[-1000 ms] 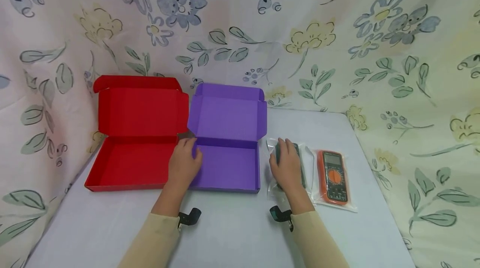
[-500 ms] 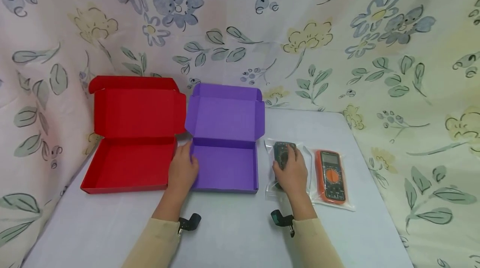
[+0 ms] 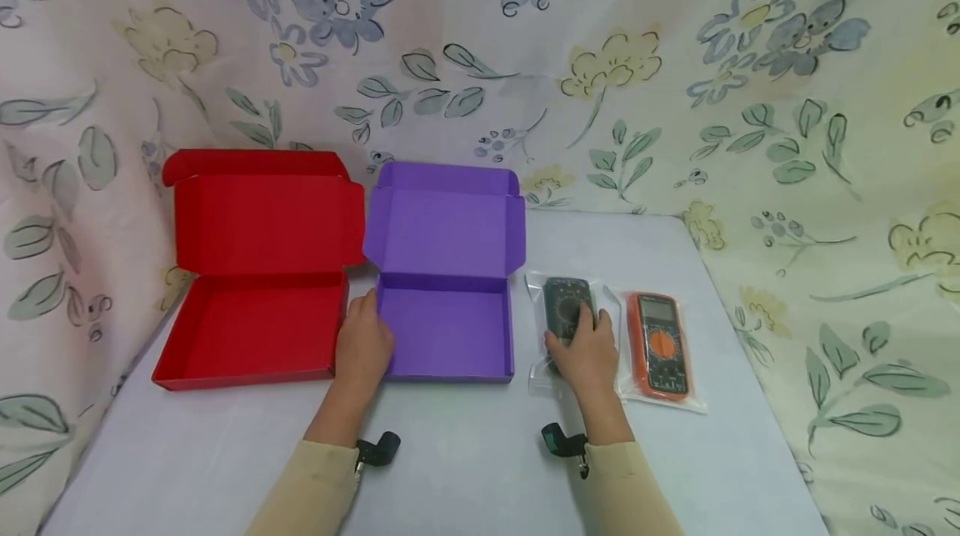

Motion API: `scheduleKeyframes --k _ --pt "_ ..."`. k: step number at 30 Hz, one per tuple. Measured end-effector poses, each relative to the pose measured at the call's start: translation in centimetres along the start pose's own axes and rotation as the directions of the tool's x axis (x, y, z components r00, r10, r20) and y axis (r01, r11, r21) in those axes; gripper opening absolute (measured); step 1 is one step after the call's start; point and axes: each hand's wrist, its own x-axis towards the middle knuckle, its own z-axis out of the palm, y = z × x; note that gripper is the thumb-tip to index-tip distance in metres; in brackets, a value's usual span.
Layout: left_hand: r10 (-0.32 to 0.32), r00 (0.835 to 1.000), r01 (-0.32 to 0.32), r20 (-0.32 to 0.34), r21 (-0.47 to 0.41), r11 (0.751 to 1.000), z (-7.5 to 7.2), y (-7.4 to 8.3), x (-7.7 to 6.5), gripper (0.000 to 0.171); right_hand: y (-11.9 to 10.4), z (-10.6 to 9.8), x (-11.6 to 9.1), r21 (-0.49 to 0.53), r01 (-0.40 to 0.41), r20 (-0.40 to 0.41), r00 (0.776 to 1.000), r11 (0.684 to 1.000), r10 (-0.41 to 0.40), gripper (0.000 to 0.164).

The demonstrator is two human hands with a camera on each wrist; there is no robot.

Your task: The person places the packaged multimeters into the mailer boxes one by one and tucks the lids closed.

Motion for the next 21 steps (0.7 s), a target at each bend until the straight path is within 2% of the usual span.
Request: scheduleKeyframes --k 9,21 --pt "-0.023 1.000 0.023 0.010 0.003 1.000 0.10 -0.03 -0.08 0.050 0.18 0.18 -0.05 0.018 -0.026 -0.023 0.999 1.000 0.026 0.087" --pt "0.016 0.999 -0.016 -0.041 0.008 1.000 0.61 -0.23 -0.10 0.049 0.26 0.08 0.22 -0.015 -0.069 -0.008 0.998 0.998 0.069 0.095"
